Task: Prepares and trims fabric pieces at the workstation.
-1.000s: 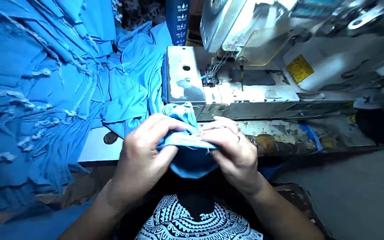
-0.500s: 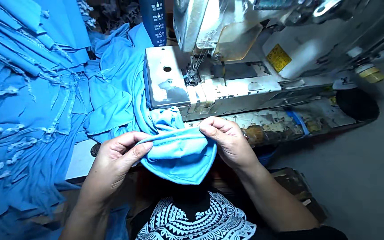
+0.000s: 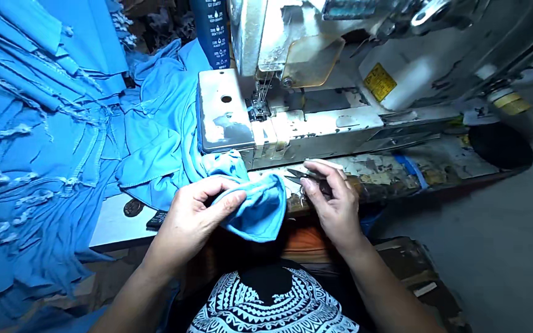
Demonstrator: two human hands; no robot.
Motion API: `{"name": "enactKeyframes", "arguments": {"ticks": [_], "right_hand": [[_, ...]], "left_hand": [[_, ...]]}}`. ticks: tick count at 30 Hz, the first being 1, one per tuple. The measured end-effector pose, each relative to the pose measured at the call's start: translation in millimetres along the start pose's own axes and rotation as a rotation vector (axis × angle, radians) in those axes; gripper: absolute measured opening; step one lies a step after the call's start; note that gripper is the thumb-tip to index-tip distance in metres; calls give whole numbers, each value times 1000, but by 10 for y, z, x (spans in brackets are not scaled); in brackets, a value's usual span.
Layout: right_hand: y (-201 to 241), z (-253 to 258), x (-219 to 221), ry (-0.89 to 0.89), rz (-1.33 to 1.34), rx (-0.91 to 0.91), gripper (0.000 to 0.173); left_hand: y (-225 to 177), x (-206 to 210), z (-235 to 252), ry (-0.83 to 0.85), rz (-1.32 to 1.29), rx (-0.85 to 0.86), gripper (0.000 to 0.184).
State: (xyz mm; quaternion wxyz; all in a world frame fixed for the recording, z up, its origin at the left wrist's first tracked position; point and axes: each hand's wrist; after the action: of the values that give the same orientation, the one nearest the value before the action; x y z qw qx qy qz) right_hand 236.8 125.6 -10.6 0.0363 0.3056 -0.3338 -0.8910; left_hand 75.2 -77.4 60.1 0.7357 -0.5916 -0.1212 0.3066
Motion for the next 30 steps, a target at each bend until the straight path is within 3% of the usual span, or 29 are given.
{"name": "enactKeyframes", "arguments": {"ticks": [4,16,18,20,22,25,27,30], "right_hand": [[-205,-191,28,136,-317,-18,43],[-314,45,161,80,-454,-227,24],[-324,114,122,14,-321,-175,20],[-225,106,33,-117,-12,-89,20],[31,34,-107,-137,317,-42,16],[485,-144,-209,128,624,-21,20],[619,-235,-110,318,690,-63,27],[677,-297,68,503,682,13,31]], "left_hand": [[18,33,5,-20,-18,-59,10],[6,61,-47,-51,-44,-84,8],[17,58,-49,-51,-67,-79,8],[14,56,-54,-67,-93,-94,8],[23,50,-65,-82,-115,-108,9],[37,41,-60,-65,-120,-121,10],[37,40,-47,-30,-116,-133,12],[54,30,-55,41,-121,-151,15]]}}
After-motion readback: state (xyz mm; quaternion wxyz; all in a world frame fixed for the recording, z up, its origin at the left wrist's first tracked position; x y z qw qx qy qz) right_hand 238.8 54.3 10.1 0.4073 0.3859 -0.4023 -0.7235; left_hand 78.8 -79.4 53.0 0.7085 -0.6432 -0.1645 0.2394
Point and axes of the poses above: each hand's wrist, its own z-axis towards the middle knuckle, its own x-axis out of the palm, y = z × x, and after that the axes turned 7 degrees about -z, right-handed
